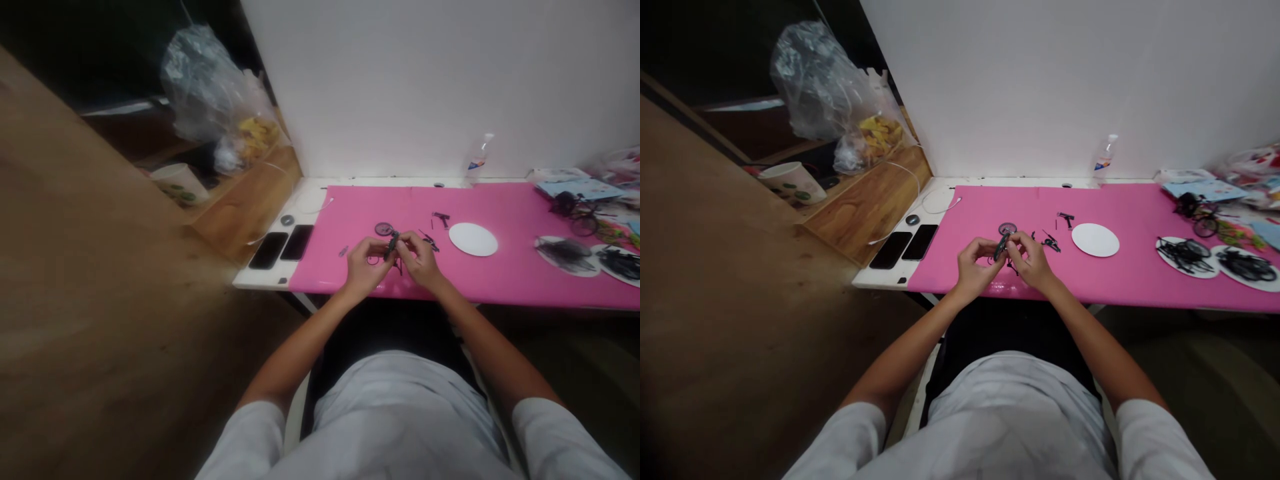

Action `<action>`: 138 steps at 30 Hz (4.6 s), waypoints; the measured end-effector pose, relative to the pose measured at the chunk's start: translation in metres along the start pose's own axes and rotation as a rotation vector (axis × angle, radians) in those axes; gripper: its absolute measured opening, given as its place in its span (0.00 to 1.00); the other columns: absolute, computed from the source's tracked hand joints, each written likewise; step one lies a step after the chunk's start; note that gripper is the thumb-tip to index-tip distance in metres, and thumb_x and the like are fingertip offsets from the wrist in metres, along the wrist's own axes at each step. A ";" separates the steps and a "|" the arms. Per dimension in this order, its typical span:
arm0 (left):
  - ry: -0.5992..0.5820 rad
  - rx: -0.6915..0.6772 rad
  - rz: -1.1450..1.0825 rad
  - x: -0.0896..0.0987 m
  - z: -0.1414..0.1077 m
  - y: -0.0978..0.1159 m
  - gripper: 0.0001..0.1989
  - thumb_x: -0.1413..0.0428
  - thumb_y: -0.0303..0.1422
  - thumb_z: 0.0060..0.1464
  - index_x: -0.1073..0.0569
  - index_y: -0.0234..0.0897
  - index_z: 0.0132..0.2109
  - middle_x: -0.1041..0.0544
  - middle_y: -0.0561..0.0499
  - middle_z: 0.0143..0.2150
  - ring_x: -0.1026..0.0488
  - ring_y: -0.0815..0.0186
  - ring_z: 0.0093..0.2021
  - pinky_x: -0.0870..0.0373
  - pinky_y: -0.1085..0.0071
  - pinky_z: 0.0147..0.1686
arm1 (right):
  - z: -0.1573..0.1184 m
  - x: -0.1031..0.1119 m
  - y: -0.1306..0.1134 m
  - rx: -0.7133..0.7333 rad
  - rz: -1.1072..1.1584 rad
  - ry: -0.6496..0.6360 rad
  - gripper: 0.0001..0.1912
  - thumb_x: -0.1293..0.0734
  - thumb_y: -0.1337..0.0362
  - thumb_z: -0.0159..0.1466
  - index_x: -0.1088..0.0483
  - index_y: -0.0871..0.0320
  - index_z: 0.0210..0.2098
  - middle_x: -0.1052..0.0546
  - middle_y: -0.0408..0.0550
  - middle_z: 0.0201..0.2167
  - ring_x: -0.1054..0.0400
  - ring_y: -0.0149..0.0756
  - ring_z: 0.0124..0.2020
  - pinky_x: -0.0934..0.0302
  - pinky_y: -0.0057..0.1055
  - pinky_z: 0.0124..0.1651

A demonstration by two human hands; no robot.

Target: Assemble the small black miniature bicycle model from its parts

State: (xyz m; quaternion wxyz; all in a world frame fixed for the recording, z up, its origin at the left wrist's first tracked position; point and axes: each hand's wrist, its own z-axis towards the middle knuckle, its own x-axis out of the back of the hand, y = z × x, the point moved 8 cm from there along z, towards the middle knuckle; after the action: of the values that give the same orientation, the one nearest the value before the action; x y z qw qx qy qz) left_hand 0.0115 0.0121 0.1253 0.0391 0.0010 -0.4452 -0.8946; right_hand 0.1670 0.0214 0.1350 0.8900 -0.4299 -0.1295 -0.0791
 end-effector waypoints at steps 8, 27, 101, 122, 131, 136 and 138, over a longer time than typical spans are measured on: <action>0.005 0.025 -0.008 0.001 0.001 -0.002 0.16 0.29 0.41 0.54 0.22 0.37 0.44 0.17 0.48 0.37 0.17 0.63 0.36 0.16 0.66 0.39 | 0.000 -0.001 -0.006 0.055 0.001 -0.037 0.14 0.33 0.49 0.73 0.30 0.54 0.43 0.23 0.47 0.37 0.26 0.38 0.35 0.30 0.35 0.36; -0.048 0.091 -0.044 0.005 0.011 -0.015 0.16 0.29 0.39 0.55 0.22 0.36 0.45 0.16 0.46 0.40 0.17 0.63 0.38 0.17 0.67 0.41 | 0.003 0.001 0.000 0.014 -0.053 -0.016 0.14 0.33 0.50 0.74 0.26 0.53 0.46 0.21 0.48 0.40 0.25 0.39 0.38 0.31 0.34 0.35; -0.119 -0.113 0.251 0.005 0.007 0.011 0.19 0.35 0.34 0.61 0.19 0.44 0.58 0.15 0.47 0.52 0.15 0.60 0.40 0.14 0.57 0.47 | 0.005 0.011 0.006 -0.143 -0.011 0.073 0.18 0.32 0.47 0.73 0.24 0.56 0.43 0.22 0.48 0.36 0.28 0.36 0.32 0.32 0.30 0.29; -0.148 -0.059 0.101 0.000 0.008 0.020 0.20 0.34 0.35 0.61 0.23 0.41 0.59 0.16 0.45 0.51 0.16 0.58 0.49 0.15 0.65 0.42 | 0.004 0.018 -0.030 0.363 -0.535 0.089 0.07 0.35 0.67 0.73 0.24 0.53 0.45 0.20 0.51 0.38 0.29 0.47 0.41 0.33 0.44 0.45; -0.145 -0.052 0.135 0.001 0.008 0.023 0.20 0.34 0.36 0.61 0.24 0.40 0.58 0.16 0.46 0.47 0.16 0.58 0.47 0.16 0.66 0.42 | 0.002 0.015 -0.026 0.412 -0.596 0.058 0.07 0.35 0.68 0.73 0.24 0.54 0.47 0.20 0.51 0.38 0.29 0.46 0.41 0.35 0.42 0.43; -0.123 -0.049 0.171 0.003 0.007 0.024 0.18 0.35 0.35 0.61 0.24 0.39 0.57 0.15 0.48 0.43 0.15 0.61 0.42 0.16 0.66 0.43 | 0.001 0.015 -0.030 0.448 -0.602 0.084 0.06 0.34 0.68 0.73 0.24 0.55 0.46 0.20 0.51 0.37 0.29 0.44 0.40 0.34 0.40 0.42; -0.117 -0.053 0.185 0.004 0.007 0.024 0.18 0.35 0.35 0.61 0.24 0.39 0.57 0.15 0.48 0.43 0.15 0.62 0.42 0.16 0.65 0.45 | 0.001 0.014 -0.032 0.466 -0.604 0.093 0.06 0.34 0.68 0.73 0.25 0.56 0.45 0.20 0.50 0.36 0.29 0.44 0.40 0.34 0.40 0.42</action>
State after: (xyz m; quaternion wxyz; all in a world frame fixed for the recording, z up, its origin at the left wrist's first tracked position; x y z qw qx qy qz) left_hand 0.0090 0.0032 0.1486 0.0953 -0.0932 -0.4209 -0.8972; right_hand 0.1726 0.0021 0.1632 0.9053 -0.1546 -0.2244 -0.3258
